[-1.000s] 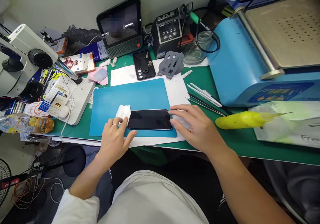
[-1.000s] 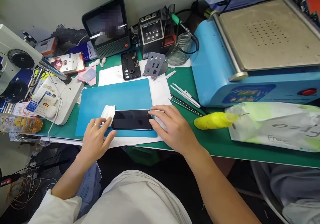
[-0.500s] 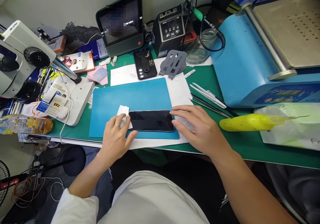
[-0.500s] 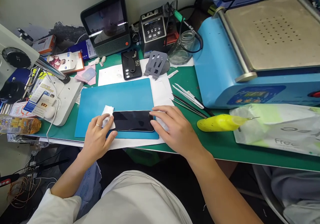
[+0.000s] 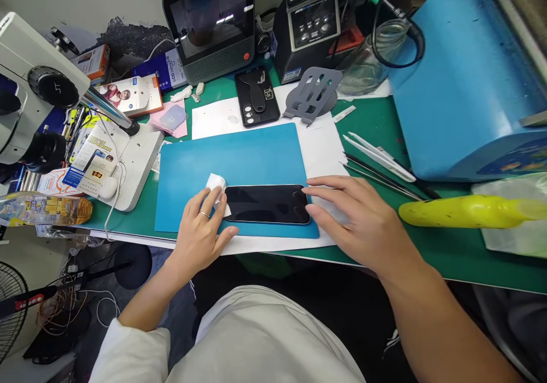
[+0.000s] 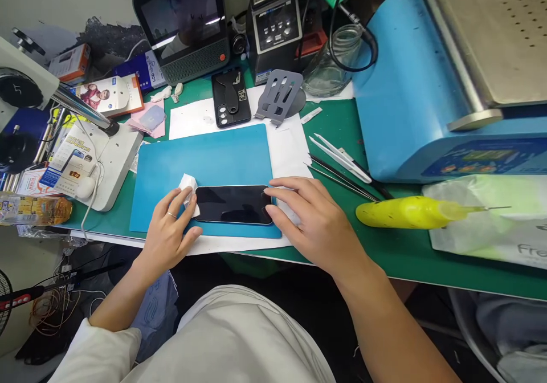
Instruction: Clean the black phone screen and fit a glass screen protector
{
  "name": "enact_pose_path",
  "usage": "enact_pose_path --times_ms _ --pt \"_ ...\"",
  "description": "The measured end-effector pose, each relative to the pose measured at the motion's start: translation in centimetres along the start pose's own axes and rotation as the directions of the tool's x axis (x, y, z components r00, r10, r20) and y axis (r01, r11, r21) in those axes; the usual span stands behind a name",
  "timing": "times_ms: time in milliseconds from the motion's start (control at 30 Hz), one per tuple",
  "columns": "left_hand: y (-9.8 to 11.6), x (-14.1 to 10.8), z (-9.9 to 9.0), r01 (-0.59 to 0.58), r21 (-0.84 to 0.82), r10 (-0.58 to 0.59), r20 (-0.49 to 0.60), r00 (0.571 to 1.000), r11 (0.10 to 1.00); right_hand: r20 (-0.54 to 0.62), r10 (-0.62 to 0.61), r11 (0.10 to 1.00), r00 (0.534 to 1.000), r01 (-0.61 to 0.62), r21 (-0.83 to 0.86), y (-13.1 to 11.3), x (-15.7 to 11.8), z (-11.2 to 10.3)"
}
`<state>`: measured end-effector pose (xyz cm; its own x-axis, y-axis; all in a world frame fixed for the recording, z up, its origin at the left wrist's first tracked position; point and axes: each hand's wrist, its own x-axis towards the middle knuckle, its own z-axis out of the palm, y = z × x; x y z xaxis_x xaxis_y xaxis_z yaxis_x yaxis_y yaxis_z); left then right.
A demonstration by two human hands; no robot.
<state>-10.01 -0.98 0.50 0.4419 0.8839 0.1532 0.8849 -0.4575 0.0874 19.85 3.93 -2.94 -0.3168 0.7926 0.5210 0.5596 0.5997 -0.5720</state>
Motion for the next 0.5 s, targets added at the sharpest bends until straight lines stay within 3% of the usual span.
enact_pose_path --times_ms 267,400,500 --pt "-1.6 0.1 -0.7 -0.168 -0.049 0.167 -0.027 0.986 0.985 0.013 -0.001 1.000 1.000 0.001 0.015 0.1 0.2 0.1" --pt "-2.1 0.4 -1.0 -0.189 -0.065 0.185 -0.068 0.980 0.980 0.013 -0.002 1.000 1.000 0.001 0.010 0.2 0.2 0.0" --pt "-2.0 0.6 -0.8 -0.210 -0.063 0.208 -0.035 0.977 0.976 0.017 -0.011 1.000 1.000 0.011 0.003 0.1 0.2 0.0"
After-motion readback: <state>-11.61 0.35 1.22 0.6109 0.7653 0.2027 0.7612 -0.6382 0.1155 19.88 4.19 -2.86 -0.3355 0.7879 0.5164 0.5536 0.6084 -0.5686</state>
